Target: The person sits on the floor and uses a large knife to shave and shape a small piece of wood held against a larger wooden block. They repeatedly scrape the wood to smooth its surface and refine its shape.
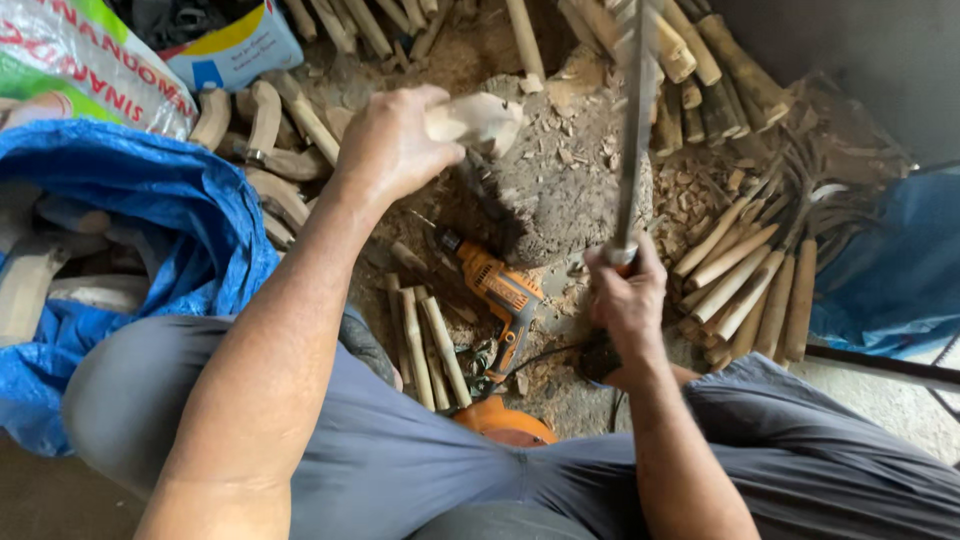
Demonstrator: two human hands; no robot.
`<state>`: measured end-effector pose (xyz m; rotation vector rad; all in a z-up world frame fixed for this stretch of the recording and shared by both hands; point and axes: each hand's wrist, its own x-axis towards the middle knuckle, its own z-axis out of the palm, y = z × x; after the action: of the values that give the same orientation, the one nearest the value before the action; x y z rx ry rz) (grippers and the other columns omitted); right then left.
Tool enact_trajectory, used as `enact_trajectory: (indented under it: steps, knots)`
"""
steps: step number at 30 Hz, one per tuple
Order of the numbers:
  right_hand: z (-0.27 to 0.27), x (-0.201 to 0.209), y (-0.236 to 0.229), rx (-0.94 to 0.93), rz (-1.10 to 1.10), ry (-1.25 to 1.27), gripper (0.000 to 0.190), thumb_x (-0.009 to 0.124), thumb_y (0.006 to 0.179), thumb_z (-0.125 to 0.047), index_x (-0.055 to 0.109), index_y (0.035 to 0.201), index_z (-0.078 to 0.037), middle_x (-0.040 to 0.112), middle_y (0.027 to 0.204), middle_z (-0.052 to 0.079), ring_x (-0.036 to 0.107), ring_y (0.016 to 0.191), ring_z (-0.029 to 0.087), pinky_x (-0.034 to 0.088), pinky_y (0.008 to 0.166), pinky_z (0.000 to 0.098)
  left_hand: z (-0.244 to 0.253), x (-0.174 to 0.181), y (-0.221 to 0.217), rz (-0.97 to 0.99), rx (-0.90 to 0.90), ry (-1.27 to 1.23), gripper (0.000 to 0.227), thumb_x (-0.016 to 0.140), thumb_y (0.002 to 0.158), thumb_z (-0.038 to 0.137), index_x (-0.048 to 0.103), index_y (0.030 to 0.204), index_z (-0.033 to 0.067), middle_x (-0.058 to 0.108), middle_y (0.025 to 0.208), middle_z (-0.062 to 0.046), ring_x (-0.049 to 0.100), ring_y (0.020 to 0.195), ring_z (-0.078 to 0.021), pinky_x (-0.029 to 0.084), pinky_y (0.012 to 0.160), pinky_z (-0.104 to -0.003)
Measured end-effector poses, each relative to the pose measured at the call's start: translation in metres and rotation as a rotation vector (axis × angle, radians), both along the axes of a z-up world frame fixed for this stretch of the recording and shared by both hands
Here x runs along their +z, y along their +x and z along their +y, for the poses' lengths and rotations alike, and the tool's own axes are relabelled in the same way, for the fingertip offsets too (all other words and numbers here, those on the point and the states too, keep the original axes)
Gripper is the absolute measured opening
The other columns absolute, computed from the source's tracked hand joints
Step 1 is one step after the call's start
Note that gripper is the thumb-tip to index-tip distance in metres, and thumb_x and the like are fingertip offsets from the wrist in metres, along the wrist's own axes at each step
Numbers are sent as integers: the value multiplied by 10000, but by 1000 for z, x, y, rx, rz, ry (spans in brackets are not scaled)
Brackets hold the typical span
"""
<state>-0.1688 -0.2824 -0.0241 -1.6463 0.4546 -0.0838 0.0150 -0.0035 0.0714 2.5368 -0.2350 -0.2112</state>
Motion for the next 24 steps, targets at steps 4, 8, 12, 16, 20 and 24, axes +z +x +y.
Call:
enact_trajectory:
  steps: [4,8,12,16,20,24]
  knots:
    - [-2,-9,2,-97,34,-117,193,725,952,-80,532,950,-92,546,657,-8,527,496,101,424,381,285,2,16,9,-143,46,77,434,869,794,302,733,1169,131,773,995,-101,747,884,-243,588,856,-428]
    - [4,-58,-8,-150,124,-319,107,728,917,-81,625,944,-81,632,714,28,580,603,123,494,515,352,10,23,16,-155,96,135,385,843,818,252,742,1165,123,769,1003,-117,746,875,-258,598,830,-439]
    - [10,-93,-9,-128,352,-839,234,804,912,-182,626,1011,-66,661,772,134,593,607,258,485,627,457,19,16,10,-50,112,66,416,820,818,267,721,1200,136,763,1020,-96,748,869,-236,600,798,-424]
    - [22,-88,-5,-30,250,-579,280,809,860,-173,593,979,-39,685,779,109,582,682,191,519,663,429,15,13,13,-85,145,122,452,850,751,240,707,1160,109,752,998,-127,727,855,-273,580,790,-445]
    - [38,-75,-2,41,185,-398,257,786,898,-187,570,958,-61,643,723,71,597,632,143,530,538,362,28,11,12,-195,112,128,317,855,798,243,739,1037,69,757,990,-164,708,903,-325,576,812,-476]
    - [49,-70,7,105,49,-432,189,758,904,-154,597,969,-81,641,713,10,604,603,103,503,475,294,31,7,10,-58,111,54,354,833,798,220,715,1103,85,761,1004,-112,744,848,-219,612,808,-407]
